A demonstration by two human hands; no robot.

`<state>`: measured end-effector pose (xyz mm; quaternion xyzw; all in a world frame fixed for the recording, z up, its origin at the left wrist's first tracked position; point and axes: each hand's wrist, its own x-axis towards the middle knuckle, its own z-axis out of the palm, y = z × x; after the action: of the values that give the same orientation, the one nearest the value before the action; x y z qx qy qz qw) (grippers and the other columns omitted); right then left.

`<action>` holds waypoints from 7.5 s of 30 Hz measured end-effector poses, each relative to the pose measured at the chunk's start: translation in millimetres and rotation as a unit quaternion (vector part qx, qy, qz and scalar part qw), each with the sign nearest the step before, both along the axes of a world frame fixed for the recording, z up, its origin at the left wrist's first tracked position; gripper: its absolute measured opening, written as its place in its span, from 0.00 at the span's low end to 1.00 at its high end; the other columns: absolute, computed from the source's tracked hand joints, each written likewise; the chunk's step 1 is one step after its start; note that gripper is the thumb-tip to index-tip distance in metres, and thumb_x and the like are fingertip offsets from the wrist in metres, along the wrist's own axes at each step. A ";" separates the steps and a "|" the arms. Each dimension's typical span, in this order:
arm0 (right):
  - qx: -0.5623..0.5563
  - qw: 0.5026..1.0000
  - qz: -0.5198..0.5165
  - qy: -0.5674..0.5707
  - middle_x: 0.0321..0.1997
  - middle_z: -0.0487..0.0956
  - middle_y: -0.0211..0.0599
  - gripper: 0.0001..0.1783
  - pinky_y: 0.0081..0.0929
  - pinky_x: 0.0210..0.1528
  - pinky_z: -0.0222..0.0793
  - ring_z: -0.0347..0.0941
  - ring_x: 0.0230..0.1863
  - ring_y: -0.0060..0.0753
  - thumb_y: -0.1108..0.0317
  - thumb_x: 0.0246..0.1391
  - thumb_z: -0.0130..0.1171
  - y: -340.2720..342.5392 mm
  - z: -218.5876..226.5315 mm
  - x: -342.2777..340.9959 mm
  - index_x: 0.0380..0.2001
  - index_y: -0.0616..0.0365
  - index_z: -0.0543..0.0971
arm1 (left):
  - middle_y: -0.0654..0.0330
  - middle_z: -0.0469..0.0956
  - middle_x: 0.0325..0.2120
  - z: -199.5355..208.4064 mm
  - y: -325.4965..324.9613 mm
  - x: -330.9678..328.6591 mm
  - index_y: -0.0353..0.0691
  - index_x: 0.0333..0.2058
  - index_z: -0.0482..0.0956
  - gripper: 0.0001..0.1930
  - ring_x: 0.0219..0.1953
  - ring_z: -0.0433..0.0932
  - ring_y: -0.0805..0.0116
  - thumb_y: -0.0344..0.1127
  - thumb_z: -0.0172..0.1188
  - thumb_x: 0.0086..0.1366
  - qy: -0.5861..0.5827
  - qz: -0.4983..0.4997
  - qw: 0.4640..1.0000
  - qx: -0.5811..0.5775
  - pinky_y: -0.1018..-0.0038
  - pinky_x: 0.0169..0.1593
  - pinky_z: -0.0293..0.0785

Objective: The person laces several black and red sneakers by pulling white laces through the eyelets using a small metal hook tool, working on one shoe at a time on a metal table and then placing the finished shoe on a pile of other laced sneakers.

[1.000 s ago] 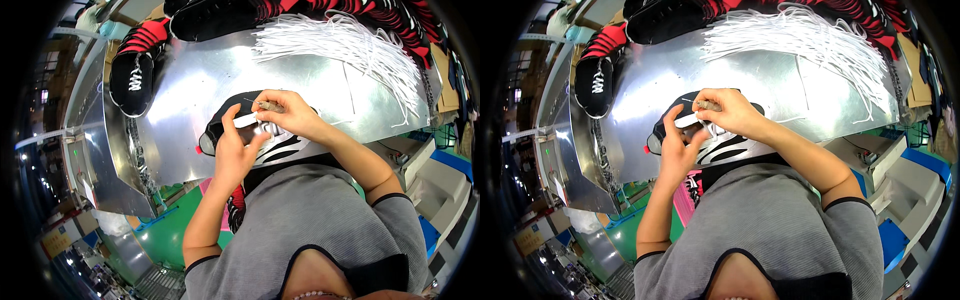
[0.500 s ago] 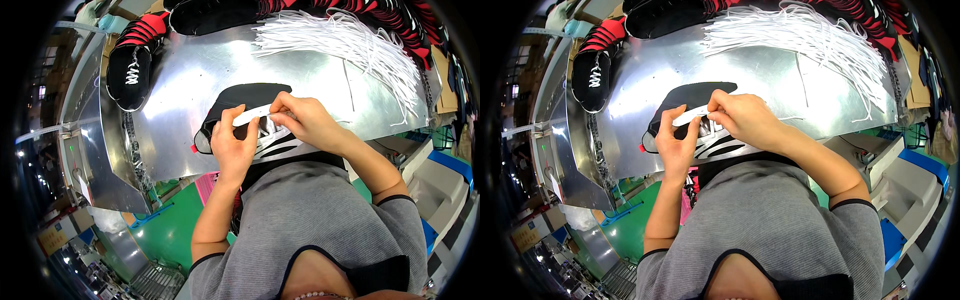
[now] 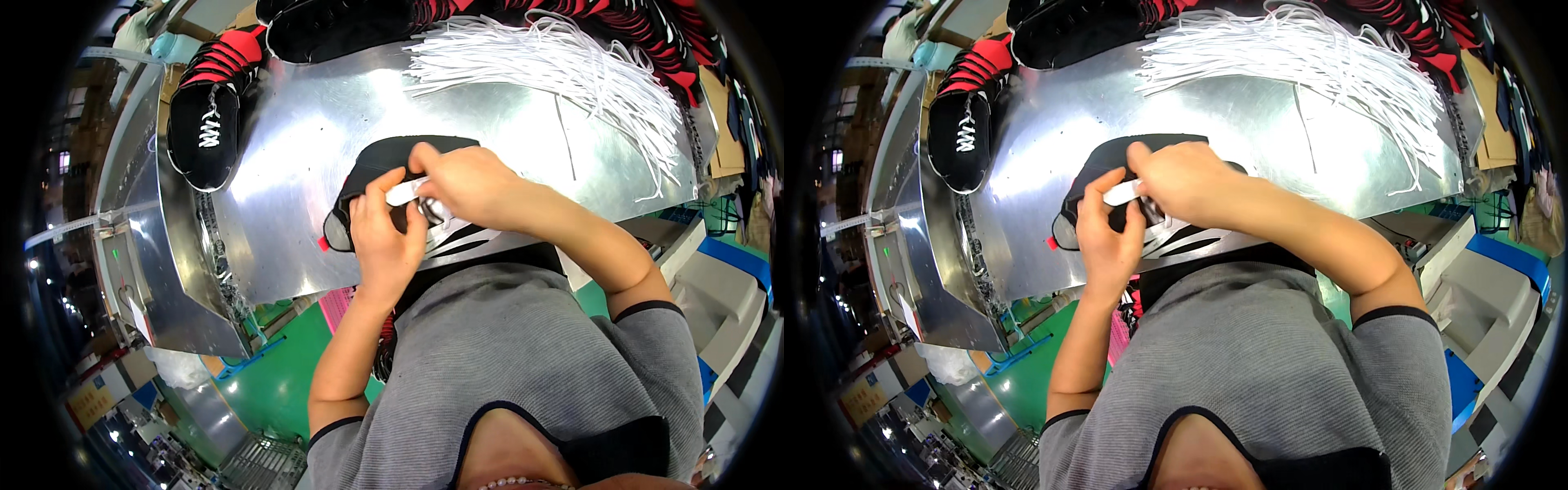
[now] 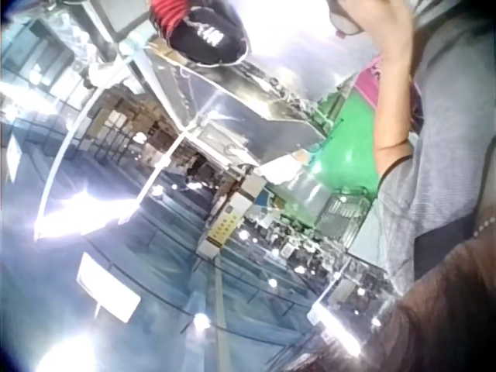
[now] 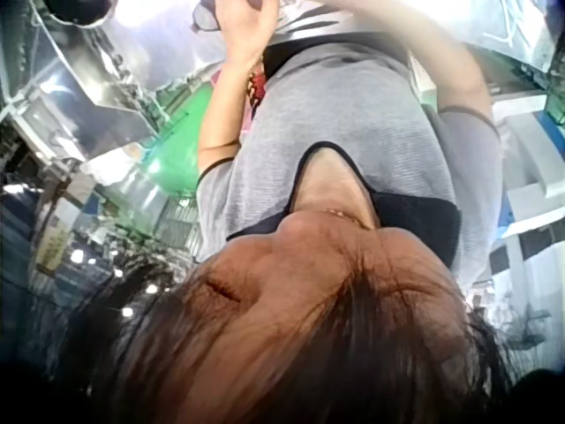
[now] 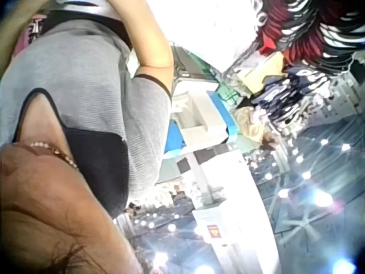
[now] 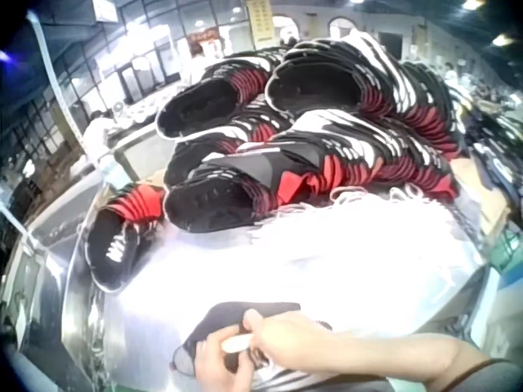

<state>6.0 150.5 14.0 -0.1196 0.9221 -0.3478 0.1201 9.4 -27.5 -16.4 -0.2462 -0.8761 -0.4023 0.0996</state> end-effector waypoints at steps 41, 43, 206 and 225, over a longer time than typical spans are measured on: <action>-0.472 0.843 -0.172 -0.194 0.29 0.77 0.24 0.11 0.17 0.36 0.64 0.68 0.32 0.12 0.63 0.57 0.64 29.2 -31.0 85.3 0.36 0.60 0.82 | 0.56 0.72 0.24 42.2 26.4 7.1 0.38 0.37 0.82 0.10 0.29 0.73 0.56 0.28 0.66 0.55 -0.011 -0.079 0.996 -0.029 0.64 0.34 0.68; -0.390 0.907 -0.074 -0.139 0.31 0.78 0.26 0.11 0.19 0.39 0.65 0.69 0.34 0.15 0.63 0.59 0.62 25.3 -34.7 109.3 0.39 0.59 0.81 | 0.56 0.73 0.23 48.1 24.0 2.5 0.36 0.38 0.83 0.10 0.26 0.72 0.61 0.28 0.67 0.55 0.032 -0.058 0.994 -0.088 0.69 0.31 0.66; -0.324 0.882 -0.287 0.186 0.29 0.81 0.25 0.11 0.16 0.22 0.63 0.69 0.23 0.12 0.74 0.51 0.68 32.3 -48.1 29.9 0.39 0.55 0.80 | 0.63 0.78 0.37 24.3 8.2 -5.1 0.35 0.56 0.70 0.27 0.37 0.74 0.78 0.19 0.65 0.58 -0.459 -0.063 0.851 0.247 0.79 0.43 0.72; -0.279 0.928 -0.103 0.225 0.20 0.71 0.32 0.10 0.25 0.18 0.57 0.67 0.17 0.28 0.76 0.46 0.67 15.4 -38.9 63.2 0.34 0.54 0.83 | 0.59 0.78 0.35 23.5 31.1 -32.7 0.39 0.61 0.64 0.26 0.33 0.74 0.74 0.41 0.58 0.69 -0.451 -0.016 0.872 0.188 0.77 0.41 0.72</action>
<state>69.2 165.9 -24.9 -0.1283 0.7977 -0.5656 -0.1652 -23.4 3.6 7.2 -0.0284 -0.7299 -0.6281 -0.2683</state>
